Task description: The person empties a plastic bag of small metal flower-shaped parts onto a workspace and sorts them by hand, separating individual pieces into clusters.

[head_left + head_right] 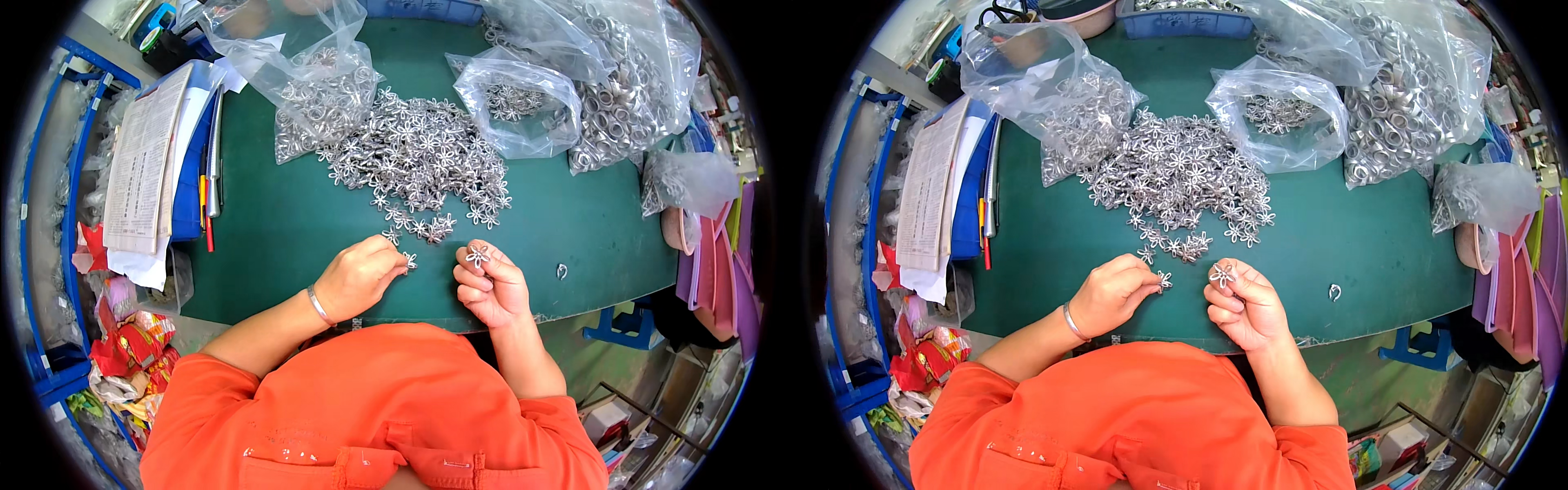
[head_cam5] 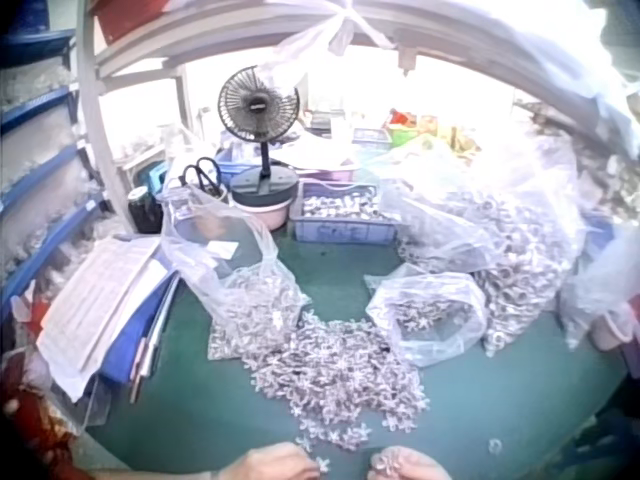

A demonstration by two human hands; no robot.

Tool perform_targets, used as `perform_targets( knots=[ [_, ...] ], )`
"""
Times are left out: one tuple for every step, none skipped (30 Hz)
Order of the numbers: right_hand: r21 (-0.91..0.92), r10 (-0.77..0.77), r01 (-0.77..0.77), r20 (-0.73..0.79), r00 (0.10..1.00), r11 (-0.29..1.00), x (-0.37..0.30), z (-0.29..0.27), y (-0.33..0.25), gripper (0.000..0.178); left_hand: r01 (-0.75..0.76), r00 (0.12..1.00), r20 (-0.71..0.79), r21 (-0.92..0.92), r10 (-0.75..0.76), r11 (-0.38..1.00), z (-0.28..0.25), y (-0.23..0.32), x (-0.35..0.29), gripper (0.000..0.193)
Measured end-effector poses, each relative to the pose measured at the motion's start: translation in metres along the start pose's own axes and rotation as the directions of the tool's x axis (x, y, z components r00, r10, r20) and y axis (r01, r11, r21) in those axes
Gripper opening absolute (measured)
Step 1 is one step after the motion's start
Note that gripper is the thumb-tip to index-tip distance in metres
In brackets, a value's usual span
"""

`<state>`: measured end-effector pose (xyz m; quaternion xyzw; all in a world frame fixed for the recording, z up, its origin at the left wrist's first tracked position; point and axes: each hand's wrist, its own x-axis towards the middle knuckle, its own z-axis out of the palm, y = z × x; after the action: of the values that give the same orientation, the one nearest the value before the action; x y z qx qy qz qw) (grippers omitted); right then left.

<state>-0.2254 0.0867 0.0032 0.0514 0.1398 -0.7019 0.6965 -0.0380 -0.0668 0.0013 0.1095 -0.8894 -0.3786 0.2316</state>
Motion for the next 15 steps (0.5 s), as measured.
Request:
perform_targets(
  knots=[
    [0.003, 0.000, 0.000, 0.005, 1.000, 1.000, 0.000, 0.000, 0.000, 0.011, -0.005, 1.000, -0.004, -0.003, 0.005, 1.000, 0.000, 0.000, 0.000, 0.017],
    [0.006, -0.003, 0.003, 0.003, 1.000, 1.000, 0.001, 0.000, 0.000, 0.009, 0.000, 1.000, -0.009, -0.004, 0.000, 1.000, 0.000, 0.000, 0.000, 0.016],
    [0.011, -0.008, 0.008, 0.000, 1.000, 1.000, 0.001, -0.001, 0.001, 0.008, 0.005, 1.000, -0.012, -0.006, -0.005, 1.000, 0.000, 0.001, 0.000, 0.015],
    [0.015, -0.012, 0.012, -0.002, 1.000, 1.000, 0.001, -0.001, 0.002, 0.007, 0.010, 1.000, -0.016, -0.008, -0.011, 1.000, 0.000, 0.001, 0.000, 0.015],
    [-0.005, -0.051, 0.051, 0.023, 0.998, 0.999, 0.001, 0.000, 0.004, 0.008, 0.031, 0.999, -0.009, -0.018, -0.031, 0.999, 0.000, 0.002, 0.000, 0.014],
    [-0.024, -0.088, 0.090, 0.053, 0.995, 0.996, 0.001, 0.002, 0.006, 0.010, 0.051, 0.999, -0.003, -0.025, -0.051, 0.998, -0.001, 0.002, 0.000, 0.014],
    [-0.041, -0.124, 0.128, 0.082, 0.989, 0.991, 0.002, 0.004, 0.007, 0.011, 0.072, 0.997, 0.004, -0.031, -0.072, 0.997, -0.003, 0.003, 0.001, 0.013],
    [-0.112, -0.156, 0.159, 0.030, 0.987, 0.981, 0.002, 0.009, 0.007, 0.011, 0.084, 0.996, 0.001, -0.042, -0.084, 0.996, -0.007, 0.005, 0.002, 0.013],
    [-0.186, -0.188, 0.181, -0.021, 0.982, 0.966, 0.001, 0.017, 0.006, 0.011, 0.100, 0.995, -0.003, -0.053, -0.101, 0.994, -0.013, 0.009, 0.003, 0.013],
    [-0.260, -0.222, 0.197, -0.068, 0.973, 0.945, 0.000, 0.020, 0.006, 0.012, 0.116, 0.993, -0.008, -0.064, -0.117, 0.991, -0.018, 0.010, 0.002, 0.012],
    [-0.405, -0.218, 0.182, -0.045, 0.975, 0.896, 0.001, 0.015, 0.000, 0.009, 0.114, 0.993, 0.004, -0.015, -0.114, 0.993, -0.021, 0.007, 0.000, 0.012],
    [-0.589, -0.229, 0.114, -0.125, 0.965, 0.800, 0.000, 0.016, -0.005, 0.008, 0.110, 0.994, 0.018, 0.034, -0.111, 0.993, -0.024, 0.005, -0.003, 0.011],
    [-0.828, -0.377, 0.119, -0.116, 0.919, 0.548, 0.006, 0.016, 0.000, 0.006, 0.105, 0.994, 0.033, 0.082, -0.108, 0.991, -0.026, 0.003, -0.004, 0.010],
    [-0.970, -0.506, 0.076, -0.054, 0.861, 0.233, 0.013, 0.017, 0.006, 0.006, 0.145, 0.989, 0.034, 0.047, -0.147, 0.988, -0.026, 0.002, -0.005, 0.009],
    [-0.992, -0.521, 0.122, 0.118, 0.845, -0.027, 0.019, 0.019, 0.007, 0.007, 0.185, 0.982, 0.037, 0.014, -0.185, 0.983, -0.028, 0.001, -0.005, 0.008]
  ],
)
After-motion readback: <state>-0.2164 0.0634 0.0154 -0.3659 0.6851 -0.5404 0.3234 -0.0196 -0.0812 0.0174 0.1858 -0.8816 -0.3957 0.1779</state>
